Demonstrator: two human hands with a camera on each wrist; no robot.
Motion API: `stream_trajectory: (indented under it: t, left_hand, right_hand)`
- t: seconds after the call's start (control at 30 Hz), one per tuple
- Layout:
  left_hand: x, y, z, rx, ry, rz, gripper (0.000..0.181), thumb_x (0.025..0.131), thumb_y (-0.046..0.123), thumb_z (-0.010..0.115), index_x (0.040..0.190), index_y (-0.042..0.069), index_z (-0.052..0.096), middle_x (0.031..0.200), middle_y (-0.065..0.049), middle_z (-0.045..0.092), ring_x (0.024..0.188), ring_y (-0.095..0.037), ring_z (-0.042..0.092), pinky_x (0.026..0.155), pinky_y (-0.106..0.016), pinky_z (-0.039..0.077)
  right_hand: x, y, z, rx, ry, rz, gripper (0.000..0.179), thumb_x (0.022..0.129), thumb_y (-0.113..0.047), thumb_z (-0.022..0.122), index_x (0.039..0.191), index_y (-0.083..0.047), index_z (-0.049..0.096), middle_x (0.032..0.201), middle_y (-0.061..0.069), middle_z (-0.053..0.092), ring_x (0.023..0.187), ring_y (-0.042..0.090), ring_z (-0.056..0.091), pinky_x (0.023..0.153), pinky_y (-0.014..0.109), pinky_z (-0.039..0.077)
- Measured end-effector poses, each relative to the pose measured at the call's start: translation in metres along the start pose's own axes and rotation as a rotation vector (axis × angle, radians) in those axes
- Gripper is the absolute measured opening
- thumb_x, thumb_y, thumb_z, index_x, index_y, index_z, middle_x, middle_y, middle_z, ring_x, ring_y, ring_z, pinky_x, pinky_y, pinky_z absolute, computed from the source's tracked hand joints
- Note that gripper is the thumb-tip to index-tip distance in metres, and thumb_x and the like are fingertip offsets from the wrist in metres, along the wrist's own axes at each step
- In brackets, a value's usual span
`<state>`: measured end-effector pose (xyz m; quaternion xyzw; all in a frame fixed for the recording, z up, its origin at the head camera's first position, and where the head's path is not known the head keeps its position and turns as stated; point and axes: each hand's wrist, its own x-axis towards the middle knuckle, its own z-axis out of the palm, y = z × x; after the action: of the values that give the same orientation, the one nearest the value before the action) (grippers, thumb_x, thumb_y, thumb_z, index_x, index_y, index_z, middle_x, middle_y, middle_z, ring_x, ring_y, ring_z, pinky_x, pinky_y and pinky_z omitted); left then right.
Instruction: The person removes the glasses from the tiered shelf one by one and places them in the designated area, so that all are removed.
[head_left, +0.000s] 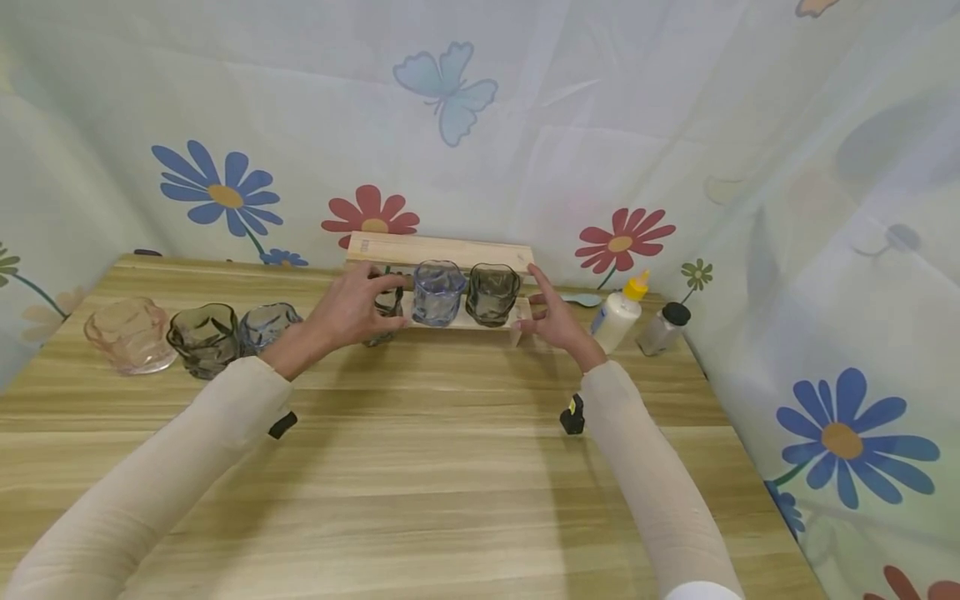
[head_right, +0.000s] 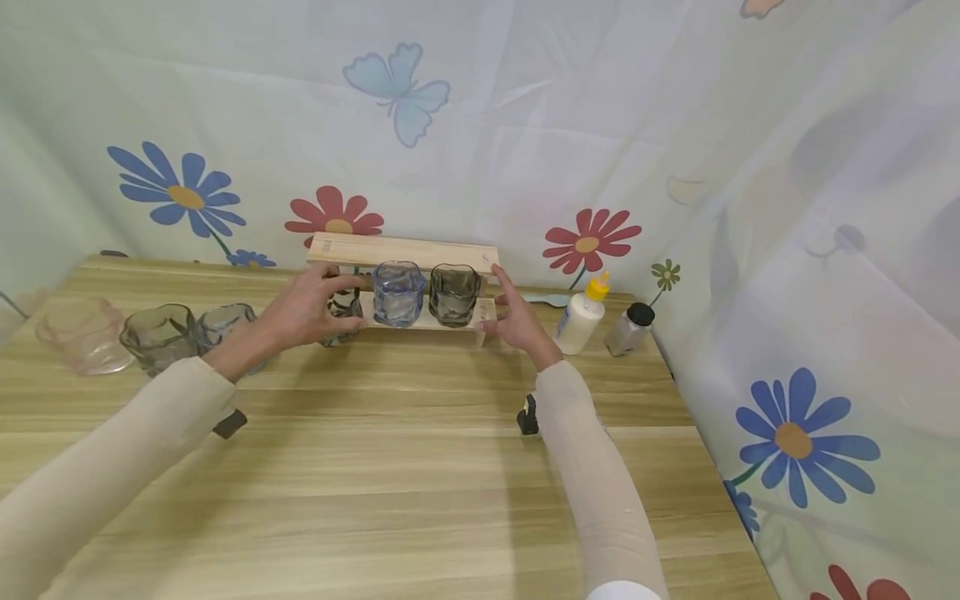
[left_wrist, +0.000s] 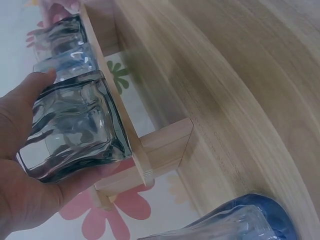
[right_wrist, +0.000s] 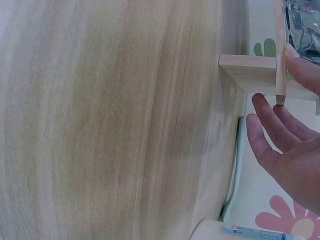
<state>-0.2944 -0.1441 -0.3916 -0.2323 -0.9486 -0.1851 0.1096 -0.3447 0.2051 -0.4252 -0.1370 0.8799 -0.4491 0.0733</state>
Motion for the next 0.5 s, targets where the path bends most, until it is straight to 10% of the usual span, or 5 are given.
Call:
stream_trajectory:
  t: [0.5]
  left_hand:
    - [-0.025, 0.005, -0.004, 0.011, -0.038, 0.021, 0.062, 0.081, 0.039, 0.083, 0.134, 0.012, 0.064, 0.12, -0.025, 0.058, 0.09, -0.035, 0.059, 0.072, -0.05, 0.051]
  right_hand:
    - [0.0, -0.001, 0.0, 0.006, -0.001, 0.0, 0.104, 0.088, -0.004, 0.074, 0.161, -0.035, 0.007, 0.15, 0.032, 0.038, 0.121, 0.05, 0.057, 0.094, 0.056, 0.052]
